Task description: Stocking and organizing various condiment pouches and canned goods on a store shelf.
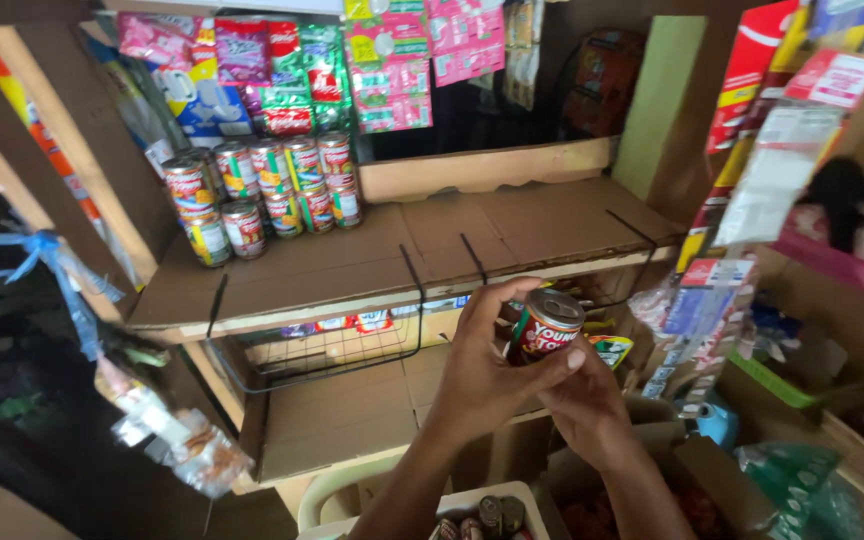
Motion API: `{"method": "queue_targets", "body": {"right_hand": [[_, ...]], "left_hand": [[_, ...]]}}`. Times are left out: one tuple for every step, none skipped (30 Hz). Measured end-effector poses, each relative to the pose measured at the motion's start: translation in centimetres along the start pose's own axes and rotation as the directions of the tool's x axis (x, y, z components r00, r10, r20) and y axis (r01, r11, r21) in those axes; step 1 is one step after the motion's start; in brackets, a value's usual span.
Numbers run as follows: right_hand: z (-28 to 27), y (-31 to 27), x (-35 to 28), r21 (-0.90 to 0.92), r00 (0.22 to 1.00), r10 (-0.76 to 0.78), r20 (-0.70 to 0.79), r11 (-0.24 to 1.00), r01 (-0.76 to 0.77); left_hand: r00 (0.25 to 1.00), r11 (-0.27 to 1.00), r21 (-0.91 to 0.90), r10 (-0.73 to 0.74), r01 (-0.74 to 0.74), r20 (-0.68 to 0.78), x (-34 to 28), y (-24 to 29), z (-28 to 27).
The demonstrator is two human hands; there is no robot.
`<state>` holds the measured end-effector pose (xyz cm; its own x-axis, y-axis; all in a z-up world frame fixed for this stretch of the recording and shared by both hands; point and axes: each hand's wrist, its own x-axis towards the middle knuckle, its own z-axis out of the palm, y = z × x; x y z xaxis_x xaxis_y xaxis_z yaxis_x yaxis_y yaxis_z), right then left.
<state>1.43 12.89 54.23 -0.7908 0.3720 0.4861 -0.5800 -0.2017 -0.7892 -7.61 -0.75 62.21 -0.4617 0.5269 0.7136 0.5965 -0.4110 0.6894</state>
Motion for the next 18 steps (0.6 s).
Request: {"method": "queue_targets", "body": {"right_hand": [[-0.2, 0.5, 0.4, 0.001, 1.0, 0.008, 0.009, 1.0, -0.008], [-0.3, 1.0, 0.8, 0.058, 0.999, 0.009, 0.035, 0.998, -0.011], [-0.4, 1.5, 1.1, 0.116, 0.998, 0.01, 0.06, 0.993, -0.017], [-0.7, 2.4, 1.8, 0.118, 0.997, 0.018, 0.072, 0.993, -0.026], [-1.0, 3.2, 2.4, 0.122, 0.995, 0.007, 0.101, 0.992, -0.019], [-1.3, 4.1, 3.2, 0.127, 0.991, -0.005, 0.133, 0.992, -0.012], [-1.4, 5.1, 4.2, 0.129, 0.989, 0.001, 0.148, 0.991, -0.02], [-1.6, 6.1, 5.1, 0.078, 0.988, 0.007, 0.155, 0.997, -0.019], [-1.7, 7.2, 6.0, 0.027, 0.987, 0.012, 0.161, 0.999, -0.016], [-0.3, 7.0, 7.4, 0.031, 0.984, 0.021, 0.175, 0.999, -0.026], [1.1, 6.8, 8.8, -0.045, 0.981, 0.011, 0.192, 0.999, -0.002], [2.9, 6.8, 10.6, -0.113, 0.975, 0.001, 0.223, 0.993, 0.025], [3.8, 7.3, 11.9, -0.104, 0.969, 0.009, 0.248, 0.994, 0.018], [5.0, 7.9, 13.6, -0.303, 0.947, -0.065, 0.313, 0.939, 0.164], [6.3, 8.4, 15.2, -0.471, 0.912, -0.129, 0.39, 0.823, 0.318], [6.8, 10.2, 17.3, -0.452, 0.9, -0.135, 0.415, 0.827, 0.333], [7.4, 11.8, 19.4, -0.376, 0.897, -0.091, 0.433, 0.886, 0.271], [7.8, 13.4, 21.2, -0.305, 0.895, -0.042, 0.445, 0.932, 0.196]], "left_hand": [[1.0, 1.0, 0.004, -0.003, 0.003, -0.011, -0.1, -0.7, -0.3], [1.0, 1.0, -0.017, -0.001, 0.001, -0.016, -0.2, -1.4, -0.7], [1.0, 0.999, -0.037, 0.002, -0.002, -0.021, -0.3, -2.1, -1.0], [0.999, 1.0, -0.031, -0.001, 0.0, -0.034, -0.3, -2.3, -1.6], [0.998, 0.999, -0.003, 0.043, -0.044, -0.051, -0.4, -2.4, -2.3], [0.994, 0.996, 0.028, 0.091, -0.089, -0.067, -0.3, -2.6, -3.0], [0.993, 0.995, 0.037, 0.091, -0.088, -0.081, -0.1, -2.5, -4.0], [0.99, 0.992, 0.083, 0.098, -0.09, -0.1, 0.1, -2.5, -4.9], [0.987, 0.988, 0.129, 0.105, -0.09, -0.118, 0.2, -2.4, -5.9], [0.986, 0.987, 0.138, 0.103, -0.085, -0.132, 0.5, -2.6, -6.7], [0.978, 0.979, 0.18, 0.124, -0.093, -0.166, 0.8, -2.8, -7.5], [0.967, 0.967, 0.233, 0.15, -0.101, -0.204, 1.1, -3.0, -8.6], [0.962, 0.963, 0.253, 0.154, -0.095, -0.225, 1.4, -3.6, -9.7], [0.947, 0.947, 0.308, 0.179, -0.092, -0.267, 1.9, -4.2, -11.0], [0.929, 0.928, 0.363, 0.205, -0.084, -0.308, 2.3, -4.8, -12.4], [0.921, 0.918, 0.386, 0.223, -0.088, -0.321, 2.8, -5.4, -13.9], [0.906, 0.911, 0.41, 0.213, -0.049, -0.365, 3.4, -5.9, -15.4], [0.893, 0.905, 0.424, 0.197, -0.008, -0.404, 4.0, -6.5, -16.5]]}}
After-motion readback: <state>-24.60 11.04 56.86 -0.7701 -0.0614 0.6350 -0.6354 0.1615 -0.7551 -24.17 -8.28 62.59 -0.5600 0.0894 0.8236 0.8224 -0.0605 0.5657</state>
